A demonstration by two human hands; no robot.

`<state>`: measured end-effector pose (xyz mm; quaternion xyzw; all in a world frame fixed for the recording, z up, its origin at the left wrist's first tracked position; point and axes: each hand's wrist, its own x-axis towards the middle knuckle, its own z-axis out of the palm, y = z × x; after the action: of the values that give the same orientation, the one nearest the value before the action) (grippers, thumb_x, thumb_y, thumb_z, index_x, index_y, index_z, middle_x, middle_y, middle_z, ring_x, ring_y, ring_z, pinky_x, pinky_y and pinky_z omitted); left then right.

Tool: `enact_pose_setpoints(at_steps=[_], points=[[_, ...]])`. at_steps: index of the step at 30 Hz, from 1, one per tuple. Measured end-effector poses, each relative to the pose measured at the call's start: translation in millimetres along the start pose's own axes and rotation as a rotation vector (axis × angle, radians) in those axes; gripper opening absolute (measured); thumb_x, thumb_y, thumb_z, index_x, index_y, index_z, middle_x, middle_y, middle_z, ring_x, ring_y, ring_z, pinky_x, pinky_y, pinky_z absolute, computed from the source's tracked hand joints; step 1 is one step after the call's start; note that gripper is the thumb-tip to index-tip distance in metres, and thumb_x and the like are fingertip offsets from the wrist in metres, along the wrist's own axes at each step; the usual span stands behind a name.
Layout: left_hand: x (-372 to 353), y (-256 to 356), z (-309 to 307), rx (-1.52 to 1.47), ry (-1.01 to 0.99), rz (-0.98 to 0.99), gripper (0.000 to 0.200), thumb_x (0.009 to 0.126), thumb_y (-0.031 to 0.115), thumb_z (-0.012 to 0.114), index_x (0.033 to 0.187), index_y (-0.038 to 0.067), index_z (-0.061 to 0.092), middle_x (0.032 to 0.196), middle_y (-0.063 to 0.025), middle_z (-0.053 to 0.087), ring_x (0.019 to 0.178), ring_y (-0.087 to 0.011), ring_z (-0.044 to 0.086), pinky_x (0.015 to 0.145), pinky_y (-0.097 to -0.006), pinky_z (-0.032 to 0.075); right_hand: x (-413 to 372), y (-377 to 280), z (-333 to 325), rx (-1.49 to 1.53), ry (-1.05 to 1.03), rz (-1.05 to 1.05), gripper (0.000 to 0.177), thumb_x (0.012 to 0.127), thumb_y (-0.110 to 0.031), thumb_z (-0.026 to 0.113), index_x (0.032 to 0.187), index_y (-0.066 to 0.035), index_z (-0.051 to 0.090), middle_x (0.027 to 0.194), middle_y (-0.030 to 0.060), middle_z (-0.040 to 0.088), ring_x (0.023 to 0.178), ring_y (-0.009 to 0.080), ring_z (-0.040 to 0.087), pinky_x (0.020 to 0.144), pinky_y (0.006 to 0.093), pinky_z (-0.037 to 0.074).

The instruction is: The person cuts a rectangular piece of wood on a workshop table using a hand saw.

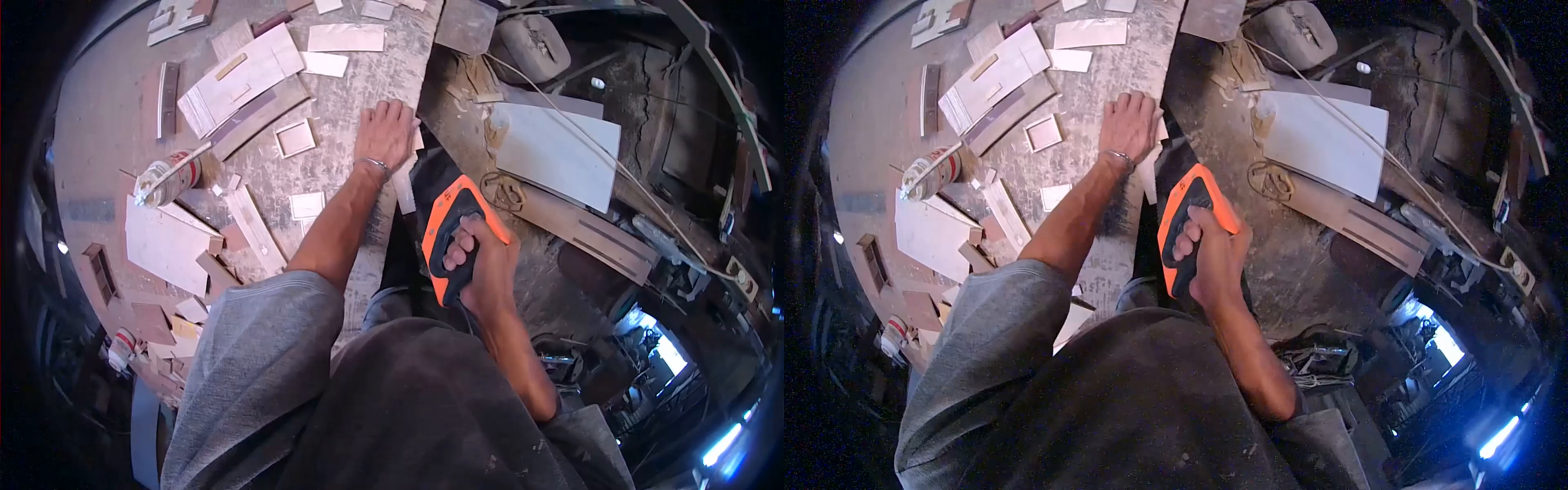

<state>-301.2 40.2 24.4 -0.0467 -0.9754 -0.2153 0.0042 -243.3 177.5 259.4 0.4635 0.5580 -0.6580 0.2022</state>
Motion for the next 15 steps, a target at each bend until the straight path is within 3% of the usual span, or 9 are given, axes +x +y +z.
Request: enact_pose_setpoints(at_steps=[6, 7, 11, 15], points=[[2.5, 0.0, -6.9, -0.009, 0.002, 0.007, 0.023, 0.104, 0.031, 0.054, 0.109, 0.010, 0.062, 0.110, -0.0092, 0.059, 0.107, -0.0278, 0.054, 0.090, -0.0452, 0.041, 16.1, -25.8, -17.7, 0.084, -0.118, 0.049, 0.020, 0.095, -0.009, 0.062, 0.078, -0.006, 0.054, 0.059, 0.0001, 0.045, 0.047, 0.0137, 0.048, 0.044, 0.0316, 0.042], [5.5, -1.4, -5.9, 0.017, 0.008, 0.002, 0.023, 0.103, 0.031, 0.055, 0.109, 0.011, 0.063, 0.110, -0.0083, 0.059, 0.108, -0.0273, 0.055, 0.090, -0.0448, 0.042, -9.8, -16.9, -2.1, -0.082, -0.026, -0.058, 0.023, 0.100, -0.015, 0.062, 0.080, -0.010, 0.050, 0.065, -0.0024, 0.041, 0.052, 0.0116, 0.042, 0.047, 0.0281, 0.037], [-4.7, 5.0, 1.2, 0.007, -0.002, 0.005, 0.022, 0.101, 0.030, 0.055, 0.109, 0.011, 0.064, 0.109, -0.0076, 0.060, 0.110, -0.0267, 0.055, 0.090, -0.0443, 0.042, -3.8, 2.1, -33.7, -0.001, -0.022, -0.078, 0.025, 0.103, -0.022, 0.062, 0.085, -0.009, 0.053, 0.065, -0.0020, 0.043, 0.052, 0.0115, 0.045, 0.047, 0.0287, 0.040], [1.0, -1.8, -0.5, -0.004, -0.019, 0.086, 0.025, 0.105, 0.031, 0.053, 0.111, 0.010, 0.063, 0.108, -0.0097, 0.060, 0.108, -0.0281, 0.056, 0.090, -0.0439, 0.042, -23.3, -26.0, -44.3, 0.013, -0.041, -0.186, 0.018, 0.103, -0.019, 0.064, 0.099, -0.003, 0.057, 0.066, -0.0004, 0.046, 0.051, 0.0118, 0.048, 0.045, 0.0288, 0.041]])
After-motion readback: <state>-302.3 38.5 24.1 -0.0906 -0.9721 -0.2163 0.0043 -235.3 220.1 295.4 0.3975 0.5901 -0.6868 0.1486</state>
